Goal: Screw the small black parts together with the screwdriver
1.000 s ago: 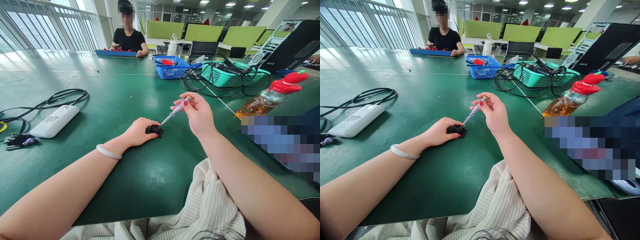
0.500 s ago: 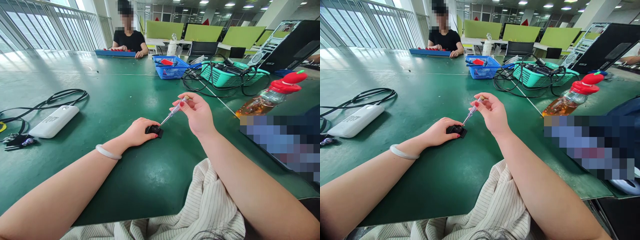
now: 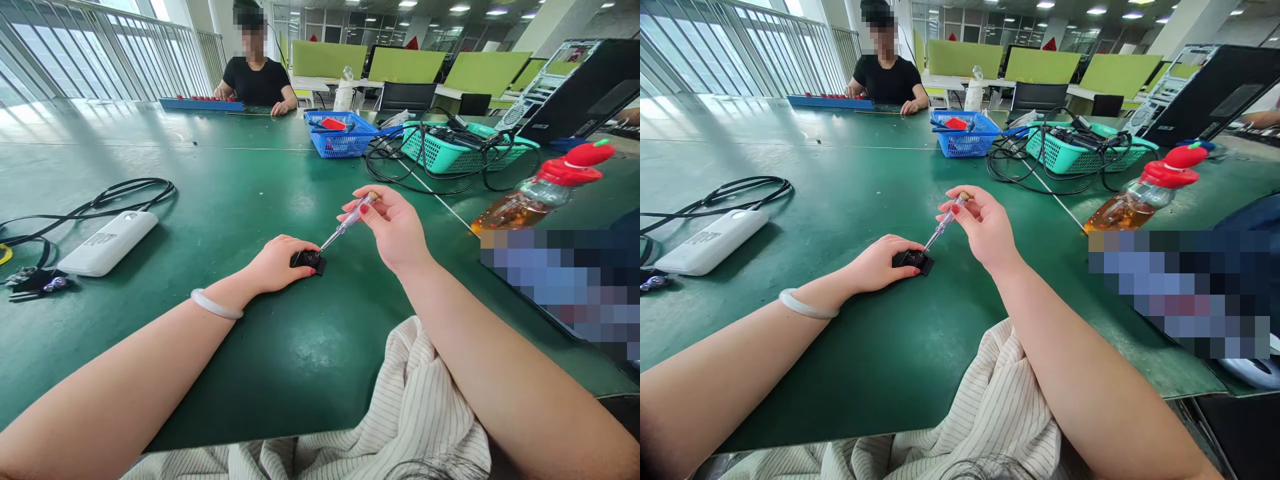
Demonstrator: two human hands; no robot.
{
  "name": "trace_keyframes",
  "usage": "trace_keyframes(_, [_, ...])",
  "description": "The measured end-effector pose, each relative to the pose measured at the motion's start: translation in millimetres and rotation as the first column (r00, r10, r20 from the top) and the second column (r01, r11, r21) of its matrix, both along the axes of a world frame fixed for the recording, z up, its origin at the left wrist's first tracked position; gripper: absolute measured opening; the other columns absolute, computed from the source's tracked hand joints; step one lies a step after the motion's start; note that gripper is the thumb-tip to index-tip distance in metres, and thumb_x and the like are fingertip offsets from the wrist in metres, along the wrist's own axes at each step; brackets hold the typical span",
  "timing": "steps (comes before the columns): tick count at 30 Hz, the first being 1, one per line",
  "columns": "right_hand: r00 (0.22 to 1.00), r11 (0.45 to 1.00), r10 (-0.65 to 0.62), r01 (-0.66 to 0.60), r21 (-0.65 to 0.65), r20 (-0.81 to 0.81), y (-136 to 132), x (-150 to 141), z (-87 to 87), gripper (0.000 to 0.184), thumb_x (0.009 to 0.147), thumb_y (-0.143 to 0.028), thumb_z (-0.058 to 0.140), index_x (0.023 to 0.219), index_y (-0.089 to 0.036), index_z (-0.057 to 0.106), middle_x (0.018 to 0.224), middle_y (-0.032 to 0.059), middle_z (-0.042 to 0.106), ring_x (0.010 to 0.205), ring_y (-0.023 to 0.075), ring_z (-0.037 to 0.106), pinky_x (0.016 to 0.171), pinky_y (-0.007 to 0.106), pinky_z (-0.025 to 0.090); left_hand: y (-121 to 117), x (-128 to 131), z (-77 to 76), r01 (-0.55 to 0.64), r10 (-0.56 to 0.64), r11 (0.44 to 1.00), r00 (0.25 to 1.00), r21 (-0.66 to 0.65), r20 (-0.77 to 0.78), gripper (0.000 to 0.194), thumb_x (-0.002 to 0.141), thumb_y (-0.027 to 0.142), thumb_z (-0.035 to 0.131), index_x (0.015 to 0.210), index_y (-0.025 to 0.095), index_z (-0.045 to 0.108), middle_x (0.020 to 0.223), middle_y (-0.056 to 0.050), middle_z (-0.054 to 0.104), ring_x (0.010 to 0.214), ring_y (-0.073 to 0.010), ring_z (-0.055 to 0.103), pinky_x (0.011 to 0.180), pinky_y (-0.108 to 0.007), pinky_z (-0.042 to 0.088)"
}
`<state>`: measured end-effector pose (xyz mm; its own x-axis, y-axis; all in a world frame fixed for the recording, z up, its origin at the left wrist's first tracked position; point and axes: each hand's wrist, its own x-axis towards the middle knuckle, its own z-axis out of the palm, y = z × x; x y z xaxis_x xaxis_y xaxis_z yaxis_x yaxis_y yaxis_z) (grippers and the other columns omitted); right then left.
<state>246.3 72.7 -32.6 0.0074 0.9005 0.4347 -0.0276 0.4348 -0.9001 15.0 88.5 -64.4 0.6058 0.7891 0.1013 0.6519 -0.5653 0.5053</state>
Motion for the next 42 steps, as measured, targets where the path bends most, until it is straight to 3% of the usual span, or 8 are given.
trace_keyframes(28, [0.991, 0.998, -0.008, 0.0, -0.06, -0.135, 1.9, -2.3, 0.8, 0.046, 0.063, -0.053, 0.093, 0.093, -0.025, 0.073, 0.082, -0.0045, 0.076, 0.075, 0.0169, 0.078, 0.09, 0.043, 0.065, -0.9, -0.6, 0.5, -0.014, 0.014, 1.0, 1.0, -0.024, -0.01, 0.047, 0.085, 0.04, 0.07, 0.131, 0.027, 0.07, 0.119, -0.006, 0.075, 0.119, -0.0318, 0.062, 0.11, -0.05, 0.047])
trace_keyframes(42, [0.993, 0.997, -0.023, 0.013, -0.08, -0.119, -0.7, -4.6, 4.0, 0.048, 0.061, -0.055, 0.093, 0.092, -0.025, 0.072, 0.082, -0.0044, 0.076, 0.076, 0.0168, 0.076, 0.093, 0.045, 0.064, -0.5, -0.8, 0.0, -0.017, 0.017, 1.0, 1.0, -0.023, -0.003, 0.047, 0.085, 0.039, 0.07, 0.13, 0.027, 0.07, 0.115, -0.007, 0.075, 0.115, -0.031, 0.062, 0.109, -0.05, 0.047])
